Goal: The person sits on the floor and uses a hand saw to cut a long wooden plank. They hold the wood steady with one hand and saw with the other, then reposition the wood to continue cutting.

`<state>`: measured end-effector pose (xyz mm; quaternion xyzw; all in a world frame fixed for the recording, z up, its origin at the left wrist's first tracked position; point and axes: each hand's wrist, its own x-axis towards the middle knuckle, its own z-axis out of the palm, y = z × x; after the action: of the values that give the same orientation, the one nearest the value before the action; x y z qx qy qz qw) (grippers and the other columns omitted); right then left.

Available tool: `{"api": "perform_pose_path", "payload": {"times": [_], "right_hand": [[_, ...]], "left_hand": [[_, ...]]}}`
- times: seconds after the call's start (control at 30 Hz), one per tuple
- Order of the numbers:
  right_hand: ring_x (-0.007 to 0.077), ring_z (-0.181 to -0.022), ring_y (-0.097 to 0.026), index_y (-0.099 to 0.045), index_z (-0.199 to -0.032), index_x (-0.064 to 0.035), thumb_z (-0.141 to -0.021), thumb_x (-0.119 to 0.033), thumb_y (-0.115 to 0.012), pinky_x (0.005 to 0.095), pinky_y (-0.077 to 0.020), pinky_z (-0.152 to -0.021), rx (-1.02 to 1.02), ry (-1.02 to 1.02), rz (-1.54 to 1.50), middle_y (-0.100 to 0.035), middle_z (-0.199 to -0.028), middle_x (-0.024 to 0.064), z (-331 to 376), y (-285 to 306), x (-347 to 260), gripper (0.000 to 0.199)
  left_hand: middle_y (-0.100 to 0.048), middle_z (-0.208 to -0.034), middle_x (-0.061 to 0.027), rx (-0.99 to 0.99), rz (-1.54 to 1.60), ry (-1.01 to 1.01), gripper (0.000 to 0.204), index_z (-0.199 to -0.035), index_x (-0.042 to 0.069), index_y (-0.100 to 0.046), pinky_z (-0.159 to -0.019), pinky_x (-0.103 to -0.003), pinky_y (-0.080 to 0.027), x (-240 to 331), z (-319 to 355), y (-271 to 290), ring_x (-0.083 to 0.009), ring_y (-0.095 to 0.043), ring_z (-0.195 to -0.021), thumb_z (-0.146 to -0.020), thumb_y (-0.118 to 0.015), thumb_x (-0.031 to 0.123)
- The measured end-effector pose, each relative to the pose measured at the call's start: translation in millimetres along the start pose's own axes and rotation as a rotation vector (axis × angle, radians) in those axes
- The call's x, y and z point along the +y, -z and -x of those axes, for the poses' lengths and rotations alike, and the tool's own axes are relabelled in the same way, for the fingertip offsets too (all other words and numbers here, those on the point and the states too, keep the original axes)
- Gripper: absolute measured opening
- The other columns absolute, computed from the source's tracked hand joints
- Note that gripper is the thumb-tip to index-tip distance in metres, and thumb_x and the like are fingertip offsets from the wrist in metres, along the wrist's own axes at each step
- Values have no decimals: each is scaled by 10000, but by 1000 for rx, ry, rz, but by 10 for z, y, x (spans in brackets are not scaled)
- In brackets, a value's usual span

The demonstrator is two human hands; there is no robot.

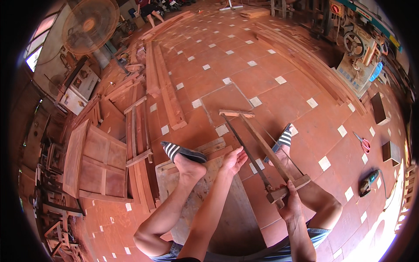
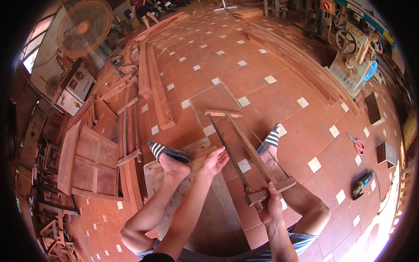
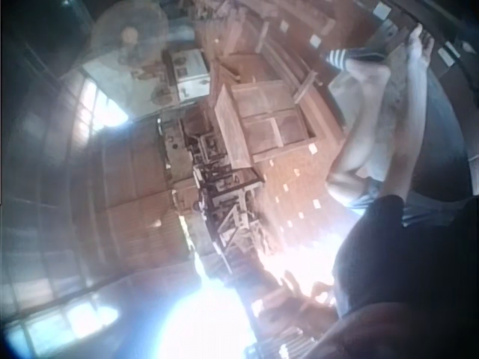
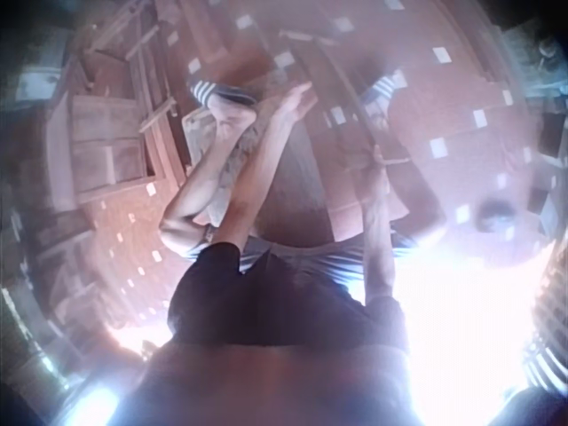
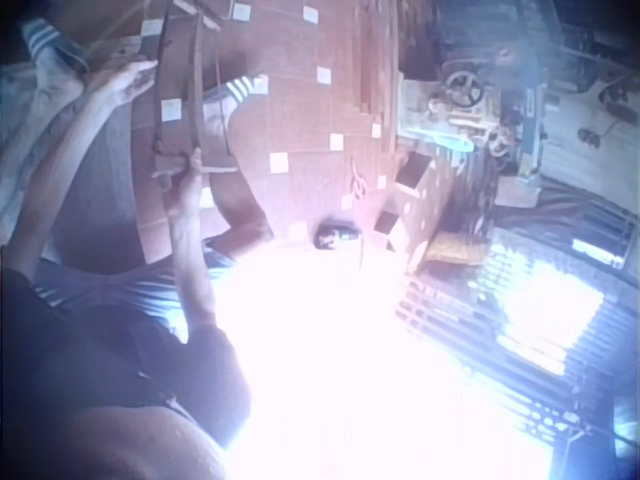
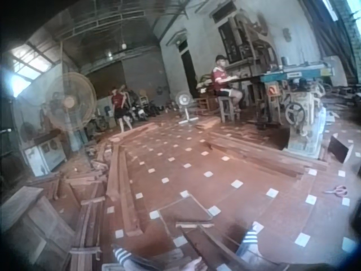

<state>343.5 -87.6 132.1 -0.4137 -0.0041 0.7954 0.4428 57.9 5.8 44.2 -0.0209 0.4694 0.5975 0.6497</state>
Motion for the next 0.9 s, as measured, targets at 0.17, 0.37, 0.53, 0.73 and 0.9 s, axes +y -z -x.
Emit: {"api": "perform_pose_path", "payload": {"times": [0.17, 0.37, 0.53, 0.73, 0.9], "right_hand": [[233, -872, -676, -607, -1033, -81, -1008, -348, -682, 412, -585, -837, 20, 12, -24, -659, -897, 59, -69, 93, 51, 279], [245, -876, -677, -595, -1002, -74, -1014, -312, -663, 416, -584, -852, 45, -10, 6, -650, -888, 74, -38, 65, 141, 248], [254, -870, -683, -595, -982, -69, -1025, -325, -638, 431, -580, -863, 21, -40, 10, -661, -880, 92, -167, 313, 227, 263], [236, -850, -687, -616, -983, -97, -1024, -325, -640, 407, -575, -826, 60, -49, 66, -683, -888, 71, -272, 531, 362, 233], [206, -837, -709, -640, -992, -134, -996, -307, -684, 343, -588, -717, 68, -139, 134, -703, -884, 43, -233, 574, 480, 178]], "left_hand": [[-675, -1018, -38, -32, 44, 28, 185, -1046, 77, -671, -827, -284, -611, -53, -31, 28, -143, -668, -893, -948, -773, 196], [-687, -1041, -46, -43, 42, 25, 190, -1061, 84, -677, -840, -300, -618, -64, -10, 149, -144, -677, -907, -955, -767, 214], [-697, -1019, -45, -40, -61, 17, 202, -1053, 97, -686, -811, -323, -629, -102, -29, 170, -162, -689, -878, -931, -793, 218], [-711, -957, -45, 100, -365, -82, 222, -1034, 73, -702, -770, -363, -638, -98, 17, 208, -184, -713, -870, -896, -819, 202], [-731, -926, -58, 206, -671, -133, 231, -998, 52, -722, -729, -380, -636, -40, 31, 372, -180, -733, -829, -874, -837, 209]]}}
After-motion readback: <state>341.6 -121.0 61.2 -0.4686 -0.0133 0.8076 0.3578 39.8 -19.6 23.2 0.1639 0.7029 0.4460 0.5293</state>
